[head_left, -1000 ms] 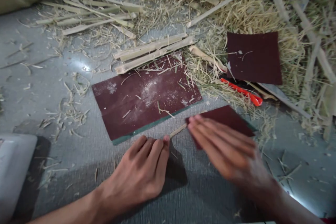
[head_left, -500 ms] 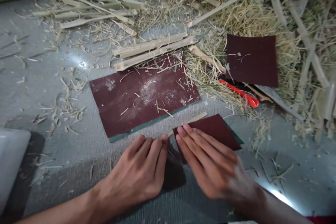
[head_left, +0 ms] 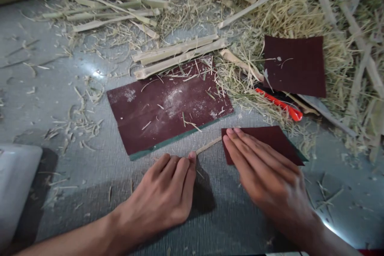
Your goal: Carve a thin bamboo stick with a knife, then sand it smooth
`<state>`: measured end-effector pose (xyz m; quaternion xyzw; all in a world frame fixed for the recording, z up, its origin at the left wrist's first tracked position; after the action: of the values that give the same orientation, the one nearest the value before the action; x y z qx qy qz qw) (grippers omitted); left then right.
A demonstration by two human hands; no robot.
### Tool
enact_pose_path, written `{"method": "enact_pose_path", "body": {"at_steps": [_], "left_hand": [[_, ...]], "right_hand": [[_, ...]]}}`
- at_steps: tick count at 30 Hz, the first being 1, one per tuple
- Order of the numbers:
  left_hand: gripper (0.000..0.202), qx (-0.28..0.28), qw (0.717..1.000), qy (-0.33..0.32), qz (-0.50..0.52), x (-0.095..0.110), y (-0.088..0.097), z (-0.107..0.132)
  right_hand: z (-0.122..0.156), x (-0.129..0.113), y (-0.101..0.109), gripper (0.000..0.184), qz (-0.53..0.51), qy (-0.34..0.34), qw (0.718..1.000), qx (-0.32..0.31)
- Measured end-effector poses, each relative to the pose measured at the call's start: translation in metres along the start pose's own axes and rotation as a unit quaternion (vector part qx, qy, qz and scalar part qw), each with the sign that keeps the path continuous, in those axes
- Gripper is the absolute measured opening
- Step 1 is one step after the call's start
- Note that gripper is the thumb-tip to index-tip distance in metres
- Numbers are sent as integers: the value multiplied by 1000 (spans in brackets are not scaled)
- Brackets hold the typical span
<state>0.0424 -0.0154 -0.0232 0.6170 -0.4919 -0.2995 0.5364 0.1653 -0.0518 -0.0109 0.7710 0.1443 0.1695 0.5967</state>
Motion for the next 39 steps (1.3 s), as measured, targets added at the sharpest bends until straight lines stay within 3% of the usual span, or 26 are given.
{"method": "enact_pose_path", "body": {"at_steps": [4, 9, 13, 15, 19, 21, 24, 29, 33, 37, 39], "left_hand": [[22, 8, 1000, -3, 4, 0, 1, 0], [21, -2, 1000, 1, -1, 0, -1, -1], [20, -1, 1000, -5, 3, 1, 0, 0], [21, 7, 1000, 3, 13, 0, 1, 0], [19, 0, 1000, 8, 8, -1, -1, -1], [20, -1, 1000, 0, -1, 1, -1, 0], [22, 3, 1000, 1, 0, 1, 0, 0], [20, 5, 1000, 2, -2, 0, -1, 1], [21, -1, 1000, 1, -3, 0, -2, 2], [22, 0, 1000, 2, 5, 0, -1, 2], [21, 2, 1000, 0, 8, 0, 0, 2]], "right_hand": [[0, -7, -1, 36, -47, 59, 997, 14], [-1, 9, -1, 31, -21, -12, 1000, 13], [-3, -4, -3, 35, -91, 46, 994, 27], [-3, -6, -3, 35, -113, 40, 992, 30], [1, 8, -3, 33, -24, -34, 999, 13], [1, 7, -3, 33, -1, -10, 1000, 17], [1, -2, -3, 33, -58, 52, 997, 25], [5, 16, -3, 34, -14, -36, 999, 10], [5, 14, 0, 30, -46, 34, 998, 18], [7, 21, 0, 35, -39, -10, 999, 3], [7, 20, 1, 33, -17, 10, 1000, 3]]}}
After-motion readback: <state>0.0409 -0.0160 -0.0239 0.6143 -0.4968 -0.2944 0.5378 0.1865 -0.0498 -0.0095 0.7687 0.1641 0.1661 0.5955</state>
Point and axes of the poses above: each hand's wrist, its own z-axis away from the middle knuckle, its own y-axis out of the back of the hand, x = y × z, the point moved 5 cm from there along -z, towards the middle knuckle, and after that the axes turned 3 degrees about y, right-handed, at the moved point
